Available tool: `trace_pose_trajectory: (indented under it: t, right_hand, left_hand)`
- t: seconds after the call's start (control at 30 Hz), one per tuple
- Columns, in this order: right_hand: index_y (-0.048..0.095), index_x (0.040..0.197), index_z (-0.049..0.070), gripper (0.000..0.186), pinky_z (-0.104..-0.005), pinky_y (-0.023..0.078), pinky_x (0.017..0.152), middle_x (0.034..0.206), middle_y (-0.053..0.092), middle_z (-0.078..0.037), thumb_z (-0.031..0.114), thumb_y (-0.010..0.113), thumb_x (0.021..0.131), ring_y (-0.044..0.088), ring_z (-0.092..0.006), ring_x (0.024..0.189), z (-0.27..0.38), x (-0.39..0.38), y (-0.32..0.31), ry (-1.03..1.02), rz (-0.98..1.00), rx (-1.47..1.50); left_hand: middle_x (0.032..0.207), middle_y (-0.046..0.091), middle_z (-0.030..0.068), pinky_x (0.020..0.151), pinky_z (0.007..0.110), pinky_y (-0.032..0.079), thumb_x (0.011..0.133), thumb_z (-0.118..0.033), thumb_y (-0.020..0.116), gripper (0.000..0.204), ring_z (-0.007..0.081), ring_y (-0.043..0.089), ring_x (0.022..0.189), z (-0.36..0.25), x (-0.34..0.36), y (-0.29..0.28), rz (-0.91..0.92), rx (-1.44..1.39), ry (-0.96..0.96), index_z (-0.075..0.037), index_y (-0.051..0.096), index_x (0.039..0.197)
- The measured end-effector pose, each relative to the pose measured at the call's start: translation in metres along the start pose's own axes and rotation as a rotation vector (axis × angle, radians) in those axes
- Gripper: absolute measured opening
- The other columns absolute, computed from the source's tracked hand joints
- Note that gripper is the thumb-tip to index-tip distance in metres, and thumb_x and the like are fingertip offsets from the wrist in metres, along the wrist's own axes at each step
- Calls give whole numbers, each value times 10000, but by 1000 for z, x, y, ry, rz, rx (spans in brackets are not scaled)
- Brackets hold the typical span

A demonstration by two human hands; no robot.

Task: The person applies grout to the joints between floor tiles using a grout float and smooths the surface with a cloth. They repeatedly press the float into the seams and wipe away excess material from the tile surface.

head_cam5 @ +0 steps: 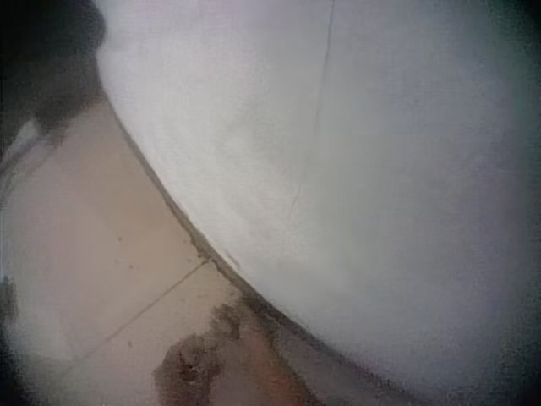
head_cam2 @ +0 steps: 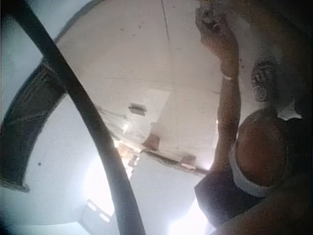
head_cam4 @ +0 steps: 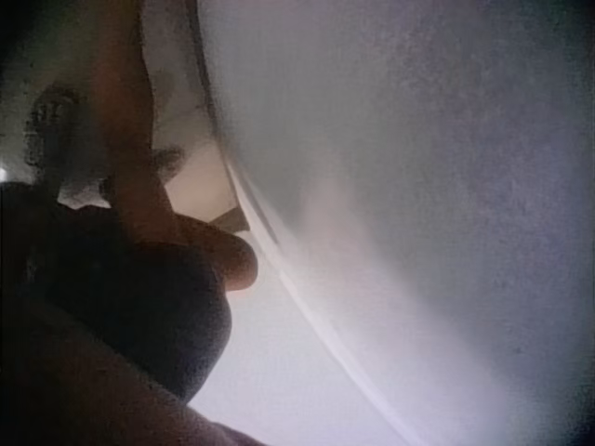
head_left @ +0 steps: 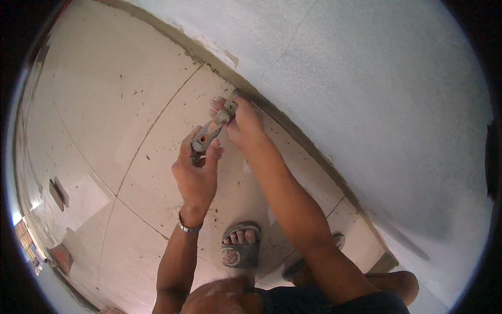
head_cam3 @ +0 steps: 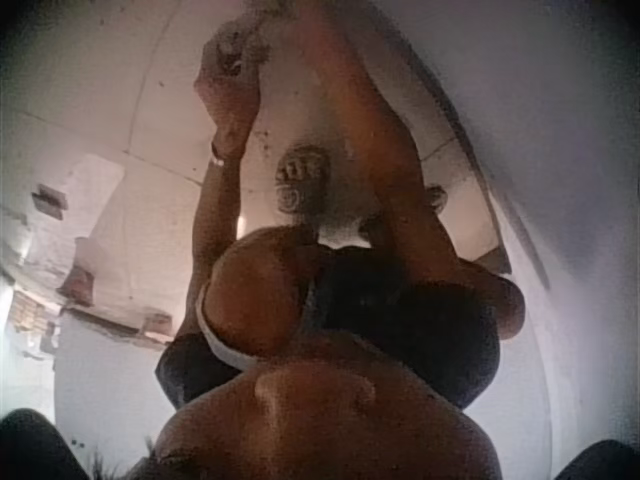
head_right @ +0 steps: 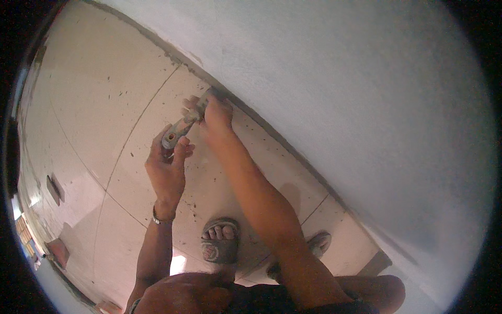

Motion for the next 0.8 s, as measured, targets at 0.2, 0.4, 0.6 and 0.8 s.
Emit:
trace_pose_trajectory:
  t: [0.2,0.4,0.6,0.8]
  right_hand:
    - [418,1283,-86,321,-511,604,908,1116,639,-219,156,350,1083,696,-347,990,3,-3,19,-54,-15,26]
    - [456,1250,-90,322,-494,620,880,1126,640,-231,177,371,1091,708,-336,964,-3,3,31,-24,-65,54]
    - [449,1281,-78,325,-464,633,852,1123,647,-214,177,383,1090,715,-326,939,-20,1,32,13,-34,-19]
    - [450,1362,1,375,-372,619,711,1147,683,-170,250,417,1083,743,-290,938,-13,7,40,-22,-104,-37]
  left_hand:
    - [936,757,173,724,302,607,937,-158,743,443,205,767,854,-7,10,-4,-27,12,38,17,590,1314]
    - [986,739,162,717,300,608,955,-166,724,424,183,750,848,3,25,-8,-95,29,80,20,582,1309]
    - [1027,721,135,717,295,615,987,-189,689,421,167,723,873,1,14,-19,-125,21,56,27,566,1327]
    - [966,741,140,700,286,591,971,-191,708,413,156,731,842,0,33,-22,-89,-21,-2,38,591,1295]
Point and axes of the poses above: each hand's wrist, its own x-axis towards the middle knuckle, its own y-axis out of the palm, z = x × y, the point moved 6 cm from there along x, towards the middle knuckle
